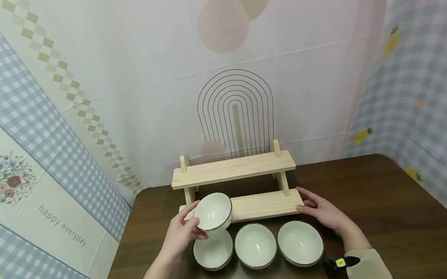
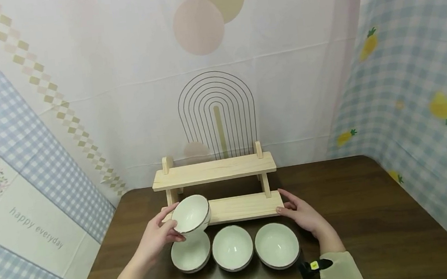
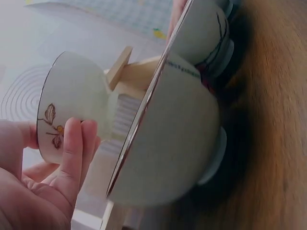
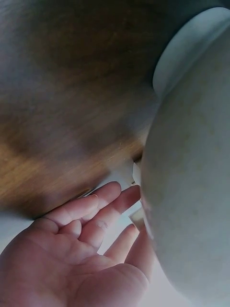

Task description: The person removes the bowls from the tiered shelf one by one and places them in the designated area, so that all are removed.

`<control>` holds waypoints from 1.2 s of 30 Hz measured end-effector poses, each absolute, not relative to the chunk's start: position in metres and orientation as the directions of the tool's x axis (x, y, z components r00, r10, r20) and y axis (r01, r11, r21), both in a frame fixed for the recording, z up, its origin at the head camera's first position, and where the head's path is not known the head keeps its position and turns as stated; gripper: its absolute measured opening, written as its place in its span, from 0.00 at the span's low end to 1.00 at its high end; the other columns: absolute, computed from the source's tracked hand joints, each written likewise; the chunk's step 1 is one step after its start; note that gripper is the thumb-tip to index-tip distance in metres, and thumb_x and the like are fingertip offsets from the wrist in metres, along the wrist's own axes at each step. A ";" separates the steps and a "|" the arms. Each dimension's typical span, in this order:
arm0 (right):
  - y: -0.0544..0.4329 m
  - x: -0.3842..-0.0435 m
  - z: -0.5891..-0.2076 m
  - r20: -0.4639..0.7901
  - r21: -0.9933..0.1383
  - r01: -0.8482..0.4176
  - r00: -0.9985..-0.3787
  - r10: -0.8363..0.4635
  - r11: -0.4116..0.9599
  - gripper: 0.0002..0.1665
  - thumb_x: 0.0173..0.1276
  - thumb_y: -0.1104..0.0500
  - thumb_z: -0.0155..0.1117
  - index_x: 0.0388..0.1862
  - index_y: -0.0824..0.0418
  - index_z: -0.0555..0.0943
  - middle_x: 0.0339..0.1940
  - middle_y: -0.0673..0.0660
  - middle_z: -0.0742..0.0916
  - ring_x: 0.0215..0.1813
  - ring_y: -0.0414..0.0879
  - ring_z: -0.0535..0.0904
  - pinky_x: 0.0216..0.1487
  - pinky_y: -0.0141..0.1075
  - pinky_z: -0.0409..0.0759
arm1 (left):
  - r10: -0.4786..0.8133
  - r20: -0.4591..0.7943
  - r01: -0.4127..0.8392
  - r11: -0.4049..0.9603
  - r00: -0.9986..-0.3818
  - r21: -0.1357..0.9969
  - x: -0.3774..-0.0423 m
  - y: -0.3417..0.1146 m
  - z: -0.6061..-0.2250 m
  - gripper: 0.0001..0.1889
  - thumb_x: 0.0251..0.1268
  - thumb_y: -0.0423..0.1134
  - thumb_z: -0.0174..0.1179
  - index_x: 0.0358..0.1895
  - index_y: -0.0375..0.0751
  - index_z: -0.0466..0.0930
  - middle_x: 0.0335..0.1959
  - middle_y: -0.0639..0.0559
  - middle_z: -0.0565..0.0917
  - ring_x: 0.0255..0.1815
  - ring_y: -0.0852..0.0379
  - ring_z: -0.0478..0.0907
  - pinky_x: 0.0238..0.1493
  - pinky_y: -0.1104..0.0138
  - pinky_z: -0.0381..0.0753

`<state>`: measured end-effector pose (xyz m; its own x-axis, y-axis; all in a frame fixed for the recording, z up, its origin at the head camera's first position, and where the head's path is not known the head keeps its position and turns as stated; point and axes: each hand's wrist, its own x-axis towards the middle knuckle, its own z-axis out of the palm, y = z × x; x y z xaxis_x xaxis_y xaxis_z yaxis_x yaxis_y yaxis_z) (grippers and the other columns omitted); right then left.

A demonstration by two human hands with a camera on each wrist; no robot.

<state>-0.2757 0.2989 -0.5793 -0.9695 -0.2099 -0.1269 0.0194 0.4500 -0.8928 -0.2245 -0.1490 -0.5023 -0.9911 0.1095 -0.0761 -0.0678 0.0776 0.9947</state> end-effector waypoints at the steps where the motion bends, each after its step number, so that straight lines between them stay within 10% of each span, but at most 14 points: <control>1: 0.299 -0.275 -0.579 -0.123 -0.891 0.012 -0.969 -0.215 0.455 0.49 0.80 0.42 0.66 0.89 0.55 0.57 0.71 0.73 0.79 0.71 0.65 0.76 0.73 0.65 0.72 | 0.109 -0.078 -0.069 0.085 -0.991 0.994 -0.223 -0.153 -0.503 0.34 0.70 0.25 0.52 0.80 0.36 0.67 0.28 0.38 0.88 0.27 0.49 0.89 0.36 0.56 0.93; 36: 0.298 -0.275 -0.581 -0.130 -0.894 0.024 -0.970 -0.207 0.448 0.49 0.79 0.42 0.67 0.89 0.54 0.57 0.70 0.71 0.80 0.69 0.63 0.77 0.72 0.65 0.72 | 0.134 -0.109 -0.081 0.201 -0.985 0.976 -0.185 -0.279 -0.498 0.35 0.74 0.25 0.53 0.83 0.29 0.58 0.44 0.37 0.82 0.33 0.46 0.89 0.41 0.53 0.93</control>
